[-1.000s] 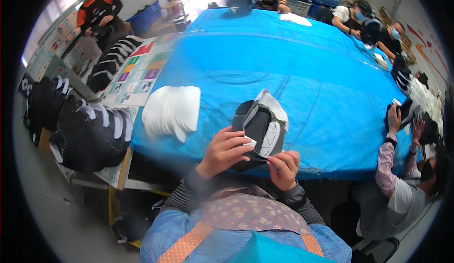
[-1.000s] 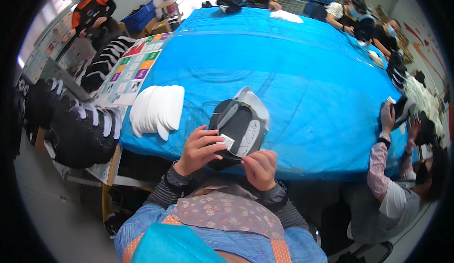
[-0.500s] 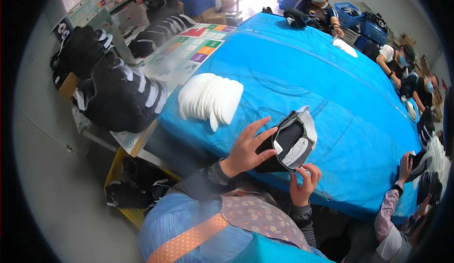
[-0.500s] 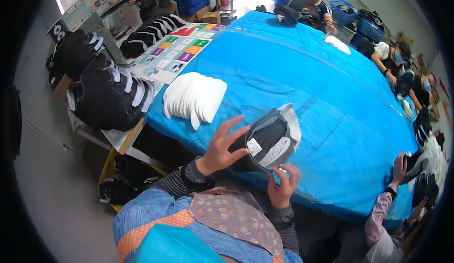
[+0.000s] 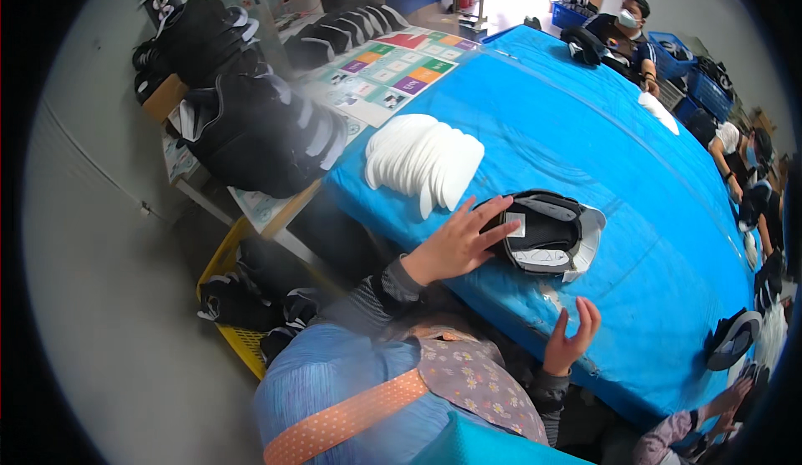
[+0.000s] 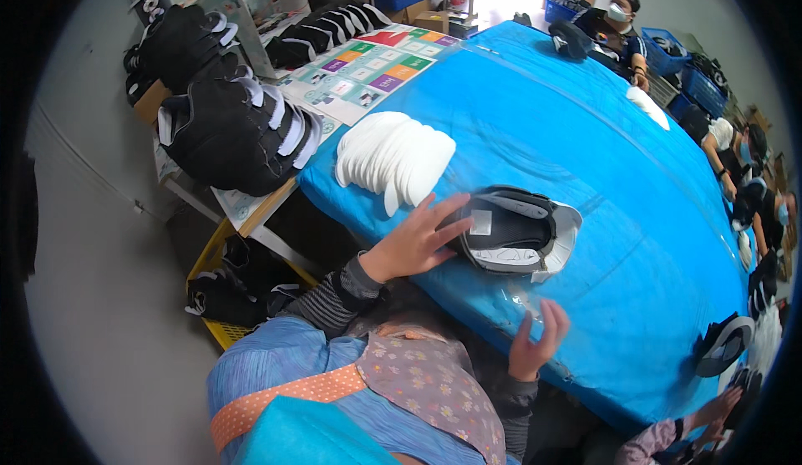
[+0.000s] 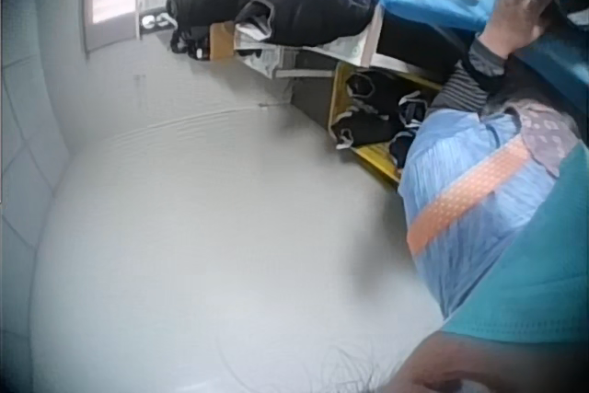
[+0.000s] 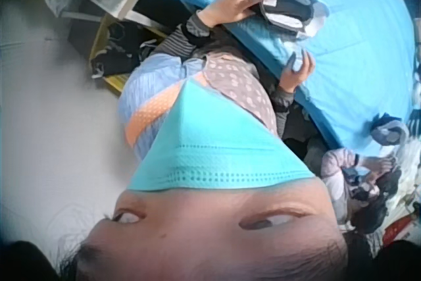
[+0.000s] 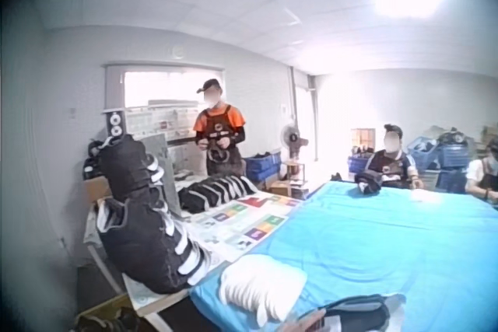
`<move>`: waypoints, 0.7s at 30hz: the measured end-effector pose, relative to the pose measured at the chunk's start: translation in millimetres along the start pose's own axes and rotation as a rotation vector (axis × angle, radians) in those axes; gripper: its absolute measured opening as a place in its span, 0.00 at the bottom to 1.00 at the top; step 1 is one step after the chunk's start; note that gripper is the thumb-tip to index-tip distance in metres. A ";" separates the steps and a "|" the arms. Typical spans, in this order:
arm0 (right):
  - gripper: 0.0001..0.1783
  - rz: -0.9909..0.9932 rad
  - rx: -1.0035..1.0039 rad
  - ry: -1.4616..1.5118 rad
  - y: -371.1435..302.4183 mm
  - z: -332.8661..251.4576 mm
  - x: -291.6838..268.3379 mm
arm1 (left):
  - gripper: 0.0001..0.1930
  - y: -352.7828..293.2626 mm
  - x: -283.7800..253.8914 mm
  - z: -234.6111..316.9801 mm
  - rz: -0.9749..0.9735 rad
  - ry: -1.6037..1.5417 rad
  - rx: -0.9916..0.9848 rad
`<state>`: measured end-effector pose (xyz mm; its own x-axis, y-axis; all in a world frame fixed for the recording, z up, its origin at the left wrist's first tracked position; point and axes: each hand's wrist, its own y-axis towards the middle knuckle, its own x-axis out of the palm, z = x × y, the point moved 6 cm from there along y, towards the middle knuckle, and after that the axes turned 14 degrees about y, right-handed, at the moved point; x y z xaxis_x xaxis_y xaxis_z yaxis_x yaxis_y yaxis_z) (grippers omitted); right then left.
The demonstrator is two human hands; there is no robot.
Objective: The person assembles shoe components by hand, inserting white foam liners into black shoe uppers and smoothing the edges to secure them.
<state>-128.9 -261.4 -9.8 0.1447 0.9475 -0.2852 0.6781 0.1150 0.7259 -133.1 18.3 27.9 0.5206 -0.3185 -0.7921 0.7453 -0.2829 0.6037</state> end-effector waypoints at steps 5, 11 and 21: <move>0.08 0.086 0.125 0.066 -0.5 22.1 -22.1 | 0.38 -6.8 -8.4 -35.9 0.080 0.072 -0.240; 0.07 0.055 0.311 0.048 -15.6 42.2 -35.8 | 0.36 -28.6 15.6 -103.1 0.051 0.446 -0.538; 0.15 0.282 0.664 1.048 -18.5 69.9 -29.3 | 0.32 -49.3 48.9 -146.1 0.115 0.629 -0.527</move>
<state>-95.3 -312.1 -58.6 -0.0887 0.7303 0.6774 0.9897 -0.0119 0.1424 -83.5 148.8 -53.7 0.6245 0.2906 -0.7250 0.6893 0.2315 0.6865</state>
